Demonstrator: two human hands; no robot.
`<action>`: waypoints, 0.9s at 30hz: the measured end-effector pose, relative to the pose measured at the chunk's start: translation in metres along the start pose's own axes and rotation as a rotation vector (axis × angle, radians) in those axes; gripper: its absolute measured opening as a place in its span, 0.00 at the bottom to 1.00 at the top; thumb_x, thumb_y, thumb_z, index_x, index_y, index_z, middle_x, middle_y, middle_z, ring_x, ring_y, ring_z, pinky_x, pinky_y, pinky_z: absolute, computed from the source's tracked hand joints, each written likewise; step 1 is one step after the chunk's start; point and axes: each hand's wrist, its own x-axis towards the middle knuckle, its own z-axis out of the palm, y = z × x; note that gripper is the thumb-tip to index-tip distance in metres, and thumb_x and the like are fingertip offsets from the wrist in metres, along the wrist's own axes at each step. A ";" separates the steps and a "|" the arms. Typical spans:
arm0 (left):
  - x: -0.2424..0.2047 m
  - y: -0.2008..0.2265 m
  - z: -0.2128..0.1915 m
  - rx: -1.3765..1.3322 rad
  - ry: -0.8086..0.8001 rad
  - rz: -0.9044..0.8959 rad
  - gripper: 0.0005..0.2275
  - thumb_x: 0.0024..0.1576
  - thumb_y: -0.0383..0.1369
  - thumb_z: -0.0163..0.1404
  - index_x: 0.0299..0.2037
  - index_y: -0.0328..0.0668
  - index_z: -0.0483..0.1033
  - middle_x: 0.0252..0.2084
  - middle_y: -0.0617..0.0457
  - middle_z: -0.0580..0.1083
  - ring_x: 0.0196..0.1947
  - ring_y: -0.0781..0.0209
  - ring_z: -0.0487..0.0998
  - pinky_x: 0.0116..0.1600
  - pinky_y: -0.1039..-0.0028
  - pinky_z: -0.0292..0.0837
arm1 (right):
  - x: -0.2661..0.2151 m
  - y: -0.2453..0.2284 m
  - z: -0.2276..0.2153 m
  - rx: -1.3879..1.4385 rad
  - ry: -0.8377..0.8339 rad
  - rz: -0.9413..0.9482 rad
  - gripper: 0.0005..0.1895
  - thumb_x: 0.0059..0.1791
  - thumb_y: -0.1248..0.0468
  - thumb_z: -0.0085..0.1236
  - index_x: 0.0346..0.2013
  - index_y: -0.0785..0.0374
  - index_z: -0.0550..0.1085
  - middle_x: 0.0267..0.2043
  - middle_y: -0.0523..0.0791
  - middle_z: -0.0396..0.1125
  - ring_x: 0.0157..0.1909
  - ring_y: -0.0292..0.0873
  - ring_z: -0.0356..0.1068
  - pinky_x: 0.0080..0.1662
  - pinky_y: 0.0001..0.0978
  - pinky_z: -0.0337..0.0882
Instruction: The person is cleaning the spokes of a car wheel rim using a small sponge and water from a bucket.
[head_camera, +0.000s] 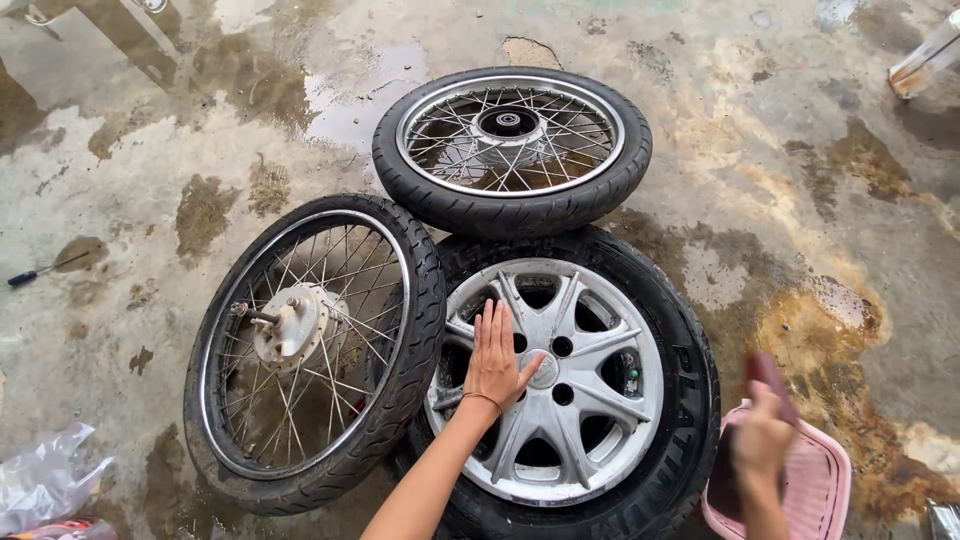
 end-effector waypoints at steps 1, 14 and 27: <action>0.000 0.000 0.001 -0.019 0.003 0.000 0.42 0.63 0.59 0.36 0.73 0.23 0.45 0.76 0.34 0.50 0.78 0.42 0.43 0.79 0.55 0.37 | 0.017 0.023 -0.015 0.107 0.224 -0.024 0.19 0.60 0.55 0.43 0.56 0.69 0.69 0.38 0.48 0.66 0.34 0.42 0.63 0.27 0.31 0.64; 0.001 0.002 0.001 -0.049 0.013 0.024 0.40 0.63 0.56 0.40 0.71 0.22 0.48 0.74 0.31 0.52 0.77 0.41 0.46 0.79 0.55 0.38 | 0.119 0.227 -0.031 -0.717 -0.288 0.228 0.39 0.54 0.40 0.40 0.61 0.69 0.77 0.65 0.60 0.69 0.68 0.63 0.65 0.69 0.42 0.57; 0.002 0.001 0.002 -0.074 0.005 0.024 0.35 0.64 0.47 0.42 0.72 0.23 0.47 0.74 0.32 0.52 0.77 0.40 0.46 0.78 0.54 0.40 | 0.002 -0.043 -0.015 -0.307 -0.064 -0.006 0.28 0.65 0.51 0.36 0.46 0.78 0.70 0.31 0.56 0.66 0.28 0.50 0.66 0.30 0.40 0.71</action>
